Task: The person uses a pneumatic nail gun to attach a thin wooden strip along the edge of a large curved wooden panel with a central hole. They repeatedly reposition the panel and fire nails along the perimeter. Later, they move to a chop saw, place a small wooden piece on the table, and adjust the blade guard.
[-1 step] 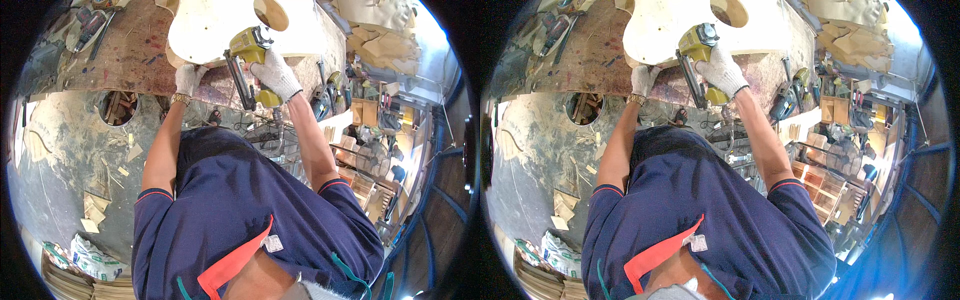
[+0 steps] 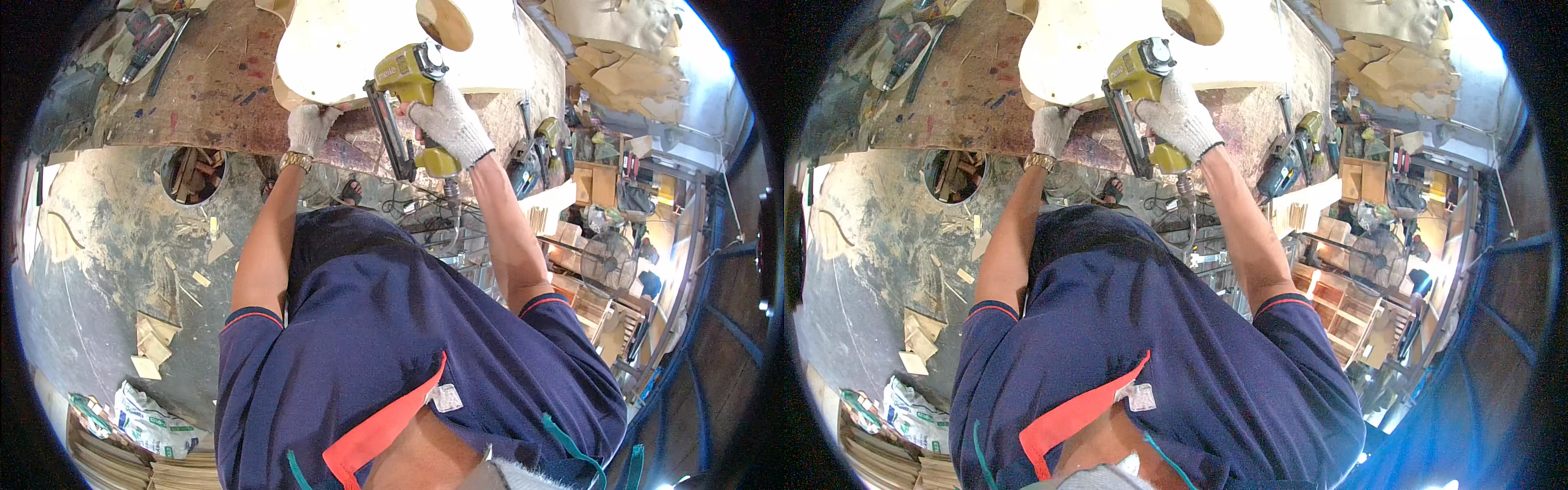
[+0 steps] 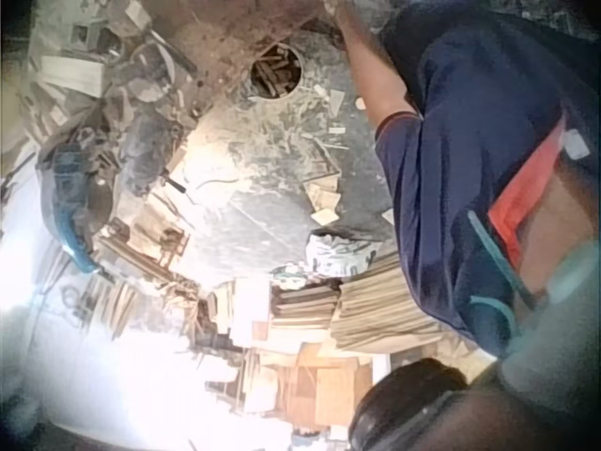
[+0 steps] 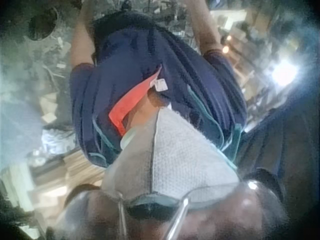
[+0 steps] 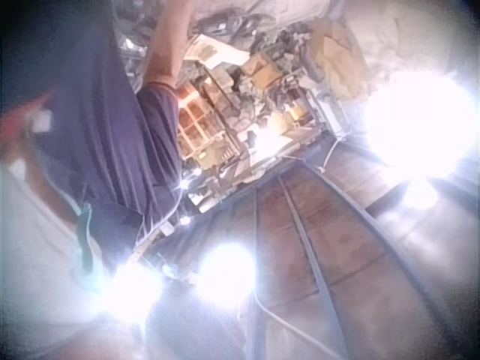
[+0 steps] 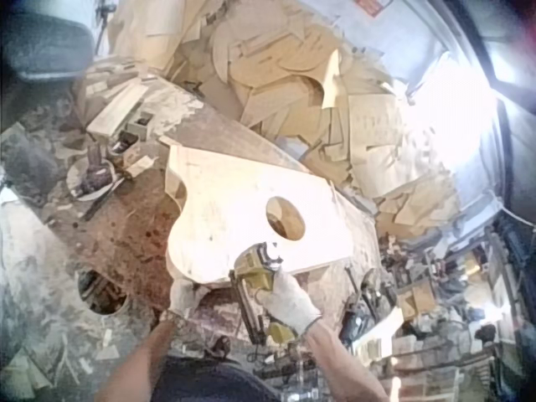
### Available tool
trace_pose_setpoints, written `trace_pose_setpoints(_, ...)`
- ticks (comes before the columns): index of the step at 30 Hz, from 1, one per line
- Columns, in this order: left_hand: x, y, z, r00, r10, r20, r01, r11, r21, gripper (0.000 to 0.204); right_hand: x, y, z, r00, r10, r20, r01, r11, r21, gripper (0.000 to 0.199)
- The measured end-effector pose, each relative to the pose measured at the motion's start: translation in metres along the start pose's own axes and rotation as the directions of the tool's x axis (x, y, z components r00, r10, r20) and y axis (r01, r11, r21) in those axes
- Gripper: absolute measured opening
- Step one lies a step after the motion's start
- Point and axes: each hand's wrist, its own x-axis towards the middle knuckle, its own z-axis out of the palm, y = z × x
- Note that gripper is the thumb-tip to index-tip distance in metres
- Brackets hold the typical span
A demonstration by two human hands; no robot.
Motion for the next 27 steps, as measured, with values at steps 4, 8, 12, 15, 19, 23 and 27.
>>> trace_pose_setpoints(4,-0.008,0.008,-0.008,0.987,0.136,-0.087,-0.159,0.916,-0.369,0.057,-0.005,-0.003,0.010,0.998,-0.063,0.006,0.062,0.993,0.099,0.041)
trace_pose_setpoints(8,-0.004,-0.002,-0.013,0.995,0.096,0.020,-0.084,0.936,-0.343,0.067,0.004,0.003,0.022,0.995,-0.094,-0.024,0.096,0.994,0.050,0.041)
trace_pose_setpoints(12,0.001,-0.012,-0.005,0.992,0.126,-0.017,-0.123,0.913,-0.388,0.070,0.008,-0.005,0.023,0.997,-0.081,0.002,0.081,0.996,0.044,0.040)
trace_pose_setpoints(15,-0.002,0.006,-0.020,0.994,0.091,0.067,-0.069,0.957,-0.281,0.067,0.008,-0.001,0.024,0.996,-0.092,-0.006,0.092,0.995,0.049,0.042)
trace_pose_setpoints(19,0.000,-0.008,-0.005,0.979,0.200,-0.038,-0.203,0.939,-0.279,0.066,0.007,-0.007,0.026,0.997,-0.076,-0.032,0.073,0.993,-0.093,0.044)
trace_pose_setpoints(23,-0.019,0.010,-0.001,0.931,0.323,-0.171,-0.356,0.906,-0.227,0.064,-0.026,-0.029,0.021,0.990,0.049,-0.132,-0.050,0.999,-0.003,0.046)
trace_pose_setpoints(27,-0.042,0.021,0.001,0.957,0.278,-0.086,-0.275,0.960,0.051,0.041,-0.062,0.009,0.019,0.974,0.075,-0.214,-0.034,0.981,0.190,0.048)
